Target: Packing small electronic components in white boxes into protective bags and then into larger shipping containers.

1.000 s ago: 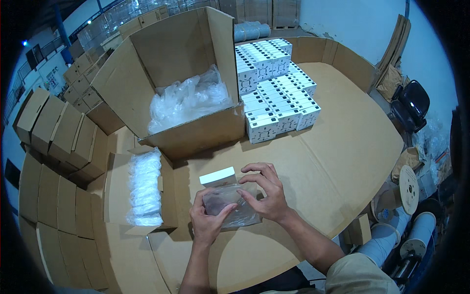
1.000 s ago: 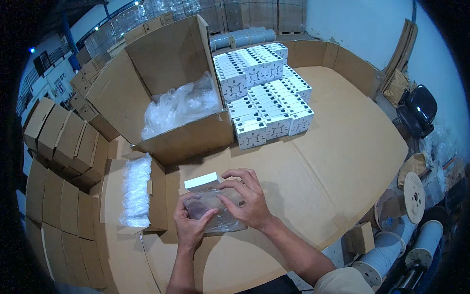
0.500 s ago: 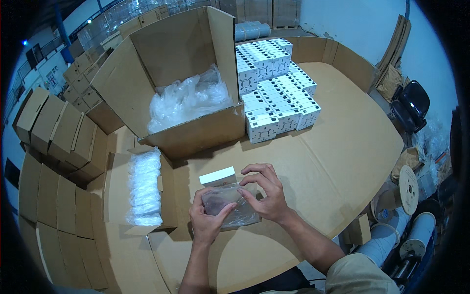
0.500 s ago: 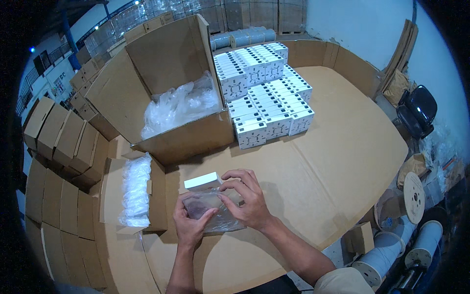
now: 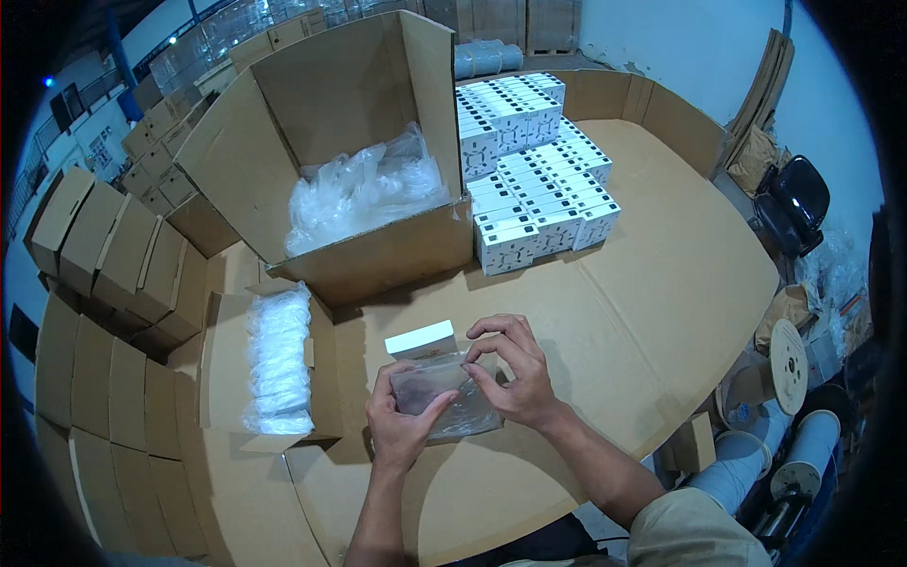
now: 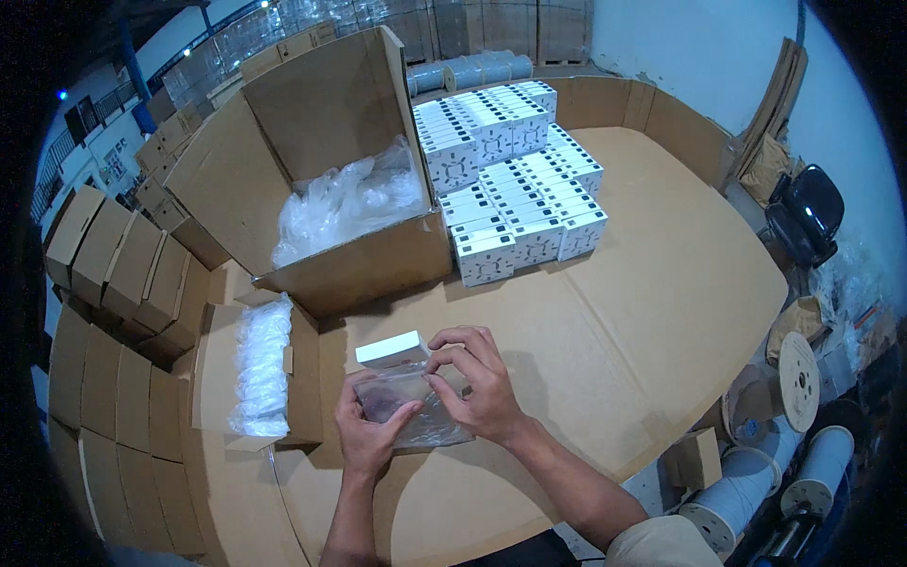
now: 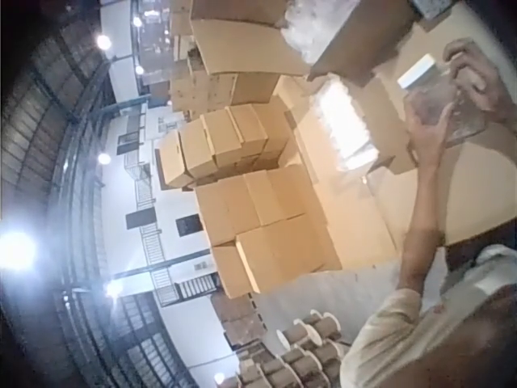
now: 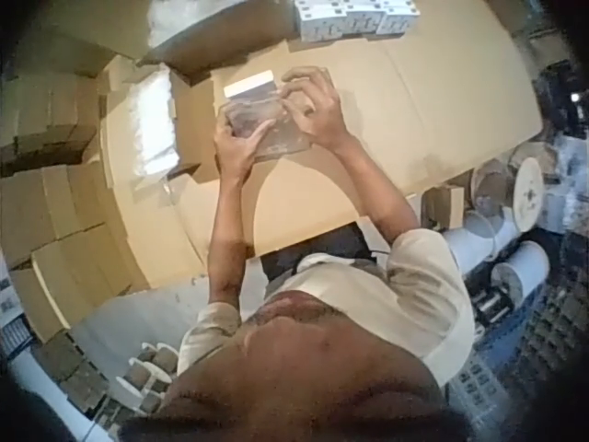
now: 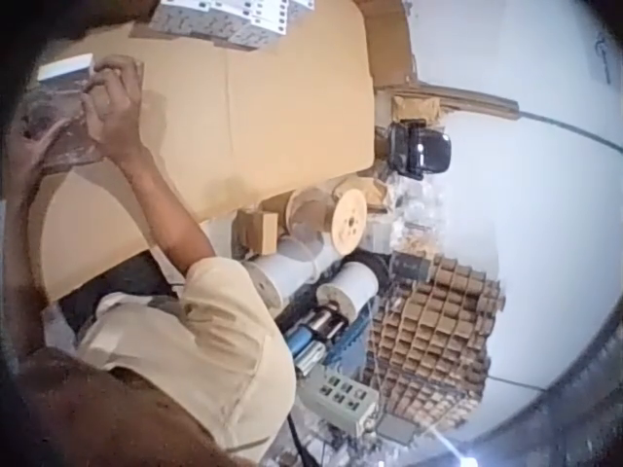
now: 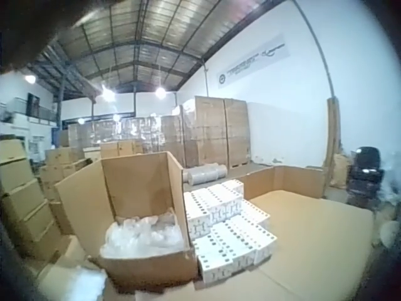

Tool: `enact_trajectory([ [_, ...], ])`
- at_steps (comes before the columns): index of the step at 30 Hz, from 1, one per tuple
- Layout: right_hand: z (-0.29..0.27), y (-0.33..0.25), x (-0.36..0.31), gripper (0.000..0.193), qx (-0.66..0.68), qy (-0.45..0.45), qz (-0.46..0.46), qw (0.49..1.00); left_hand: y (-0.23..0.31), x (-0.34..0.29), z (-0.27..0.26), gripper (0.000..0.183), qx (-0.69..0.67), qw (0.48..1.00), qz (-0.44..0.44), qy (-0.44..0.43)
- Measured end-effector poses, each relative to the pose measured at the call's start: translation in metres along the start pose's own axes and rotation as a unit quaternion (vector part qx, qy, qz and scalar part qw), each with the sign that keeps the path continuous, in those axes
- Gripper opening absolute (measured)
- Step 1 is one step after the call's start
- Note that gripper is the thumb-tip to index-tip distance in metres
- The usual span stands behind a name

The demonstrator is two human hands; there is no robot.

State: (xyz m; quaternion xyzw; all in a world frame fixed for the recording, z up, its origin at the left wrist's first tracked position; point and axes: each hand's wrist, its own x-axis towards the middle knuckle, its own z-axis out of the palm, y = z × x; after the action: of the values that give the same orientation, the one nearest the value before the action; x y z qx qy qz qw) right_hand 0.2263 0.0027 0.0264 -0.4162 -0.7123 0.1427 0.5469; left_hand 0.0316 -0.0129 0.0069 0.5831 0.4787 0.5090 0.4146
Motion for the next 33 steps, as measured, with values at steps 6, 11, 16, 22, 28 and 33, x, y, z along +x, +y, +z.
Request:
enact_trajectory([
  [6, -0.001, -0.003, -0.001, 0.023, -0.02, -0.007, -0.036, 0.999, 0.001, 0.001, 0.0, 0.055, 0.01, 1.0, -0.023, 0.018],
  [11, -0.006, -0.006, -0.001, 0.023, -0.116, -0.039, -0.116, 0.986, 0.002, 0.003, 0.0, 0.051, 0.03, 0.999, -0.033, 0.022],
  [16, -0.009, -0.02, 0.009, 0.022, -0.182, -0.096, -0.169, 0.964, -0.006, 0.003, -0.001, 0.051, 0.047, 0.998, -0.035, 0.033],
  [22, -0.01, -0.034, 0.023, 0.022, -0.327, -0.2, -0.095, 0.918, -0.012, -0.001, -0.002, 0.054, 0.036, 0.998, -0.035, 0.028],
  [28, -0.016, -0.033, 0.039, 0.029, -0.226, -0.262, -0.123, 0.93, -0.008, 0.0, -0.002, 0.055, 0.069, 0.997, -0.037, 0.005],
  [33, -0.018, -0.03, 0.039, 0.022, -0.197, -0.295, -0.045, 0.934, -0.007, -0.001, -0.003, 0.056, 0.022, 0.998, -0.059, 0.004],
])
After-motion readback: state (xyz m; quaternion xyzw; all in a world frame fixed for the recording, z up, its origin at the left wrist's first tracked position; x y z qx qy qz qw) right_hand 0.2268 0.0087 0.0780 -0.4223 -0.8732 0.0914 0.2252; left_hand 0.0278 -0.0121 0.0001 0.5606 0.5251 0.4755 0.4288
